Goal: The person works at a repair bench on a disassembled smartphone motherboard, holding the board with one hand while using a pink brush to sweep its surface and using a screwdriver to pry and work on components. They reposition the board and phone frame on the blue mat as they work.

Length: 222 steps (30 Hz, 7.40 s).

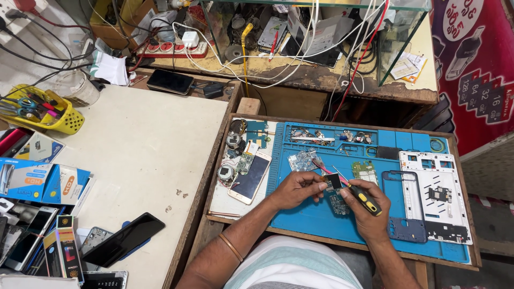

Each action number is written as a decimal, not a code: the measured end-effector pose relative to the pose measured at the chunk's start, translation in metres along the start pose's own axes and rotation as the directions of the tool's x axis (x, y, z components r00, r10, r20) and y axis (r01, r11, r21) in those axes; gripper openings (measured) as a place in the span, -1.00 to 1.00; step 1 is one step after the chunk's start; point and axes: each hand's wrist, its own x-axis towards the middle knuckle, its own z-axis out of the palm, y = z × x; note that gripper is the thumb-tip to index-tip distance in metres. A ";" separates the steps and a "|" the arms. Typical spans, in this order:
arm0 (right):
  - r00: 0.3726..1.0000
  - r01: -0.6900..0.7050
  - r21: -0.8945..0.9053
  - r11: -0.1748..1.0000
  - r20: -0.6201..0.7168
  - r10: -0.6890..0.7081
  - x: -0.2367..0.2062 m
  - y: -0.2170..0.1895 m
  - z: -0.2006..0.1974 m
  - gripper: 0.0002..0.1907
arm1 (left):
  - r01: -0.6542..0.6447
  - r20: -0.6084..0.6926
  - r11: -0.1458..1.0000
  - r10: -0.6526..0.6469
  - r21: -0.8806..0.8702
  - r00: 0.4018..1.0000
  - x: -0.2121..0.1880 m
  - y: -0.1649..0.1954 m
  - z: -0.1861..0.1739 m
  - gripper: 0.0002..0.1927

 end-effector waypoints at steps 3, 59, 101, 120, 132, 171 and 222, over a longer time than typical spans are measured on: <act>1.000 0.005 0.003 1.000 -0.007 -0.005 0.000 0.000 0.000 -0.69 | 0.006 0.009 1.000 -0.006 0.015 1.000 0.000 0.001 0.000 -0.68; 0.998 -0.024 0.001 1.000 0.064 0.024 0.002 0.004 -0.001 -0.67 | -0.032 -0.029 0.996 0.030 -0.081 0.999 0.003 -0.009 -0.005 -0.67; 0.997 -0.048 -0.005 0.999 0.055 0.048 0.001 0.004 -0.002 -0.66 | -0.027 -0.036 0.999 0.026 -0.030 0.999 0.004 -0.010 -0.005 -0.69; 0.998 -0.031 0.012 0.999 0.057 0.030 0.002 0.005 -0.002 -0.67 | -0.012 -0.025 1.000 0.012 -0.023 1.000 0.004 -0.009 -0.004 -0.69; 0.998 -0.038 0.033 0.999 0.056 0.037 0.002 0.008 -0.003 -0.66 | 0.007 -0.036 1.000 -0.007 0.004 0.999 0.004 -0.009 -0.004 -0.68; 0.998 -0.037 -0.005 0.999 0.049 0.038 0.001 0.005 -0.002 -0.67 | -0.005 -0.011 1.000 0.006 0.021 1.000 0.002 -0.007 -0.004 -0.72; 0.945 0.323 -0.449 0.833 0.208 -0.254 -0.012 -0.020 0.012 -0.65 | -0.070 -0.390 0.992 0.108 0.109 0.914 0.000 0.000 0.000 -0.74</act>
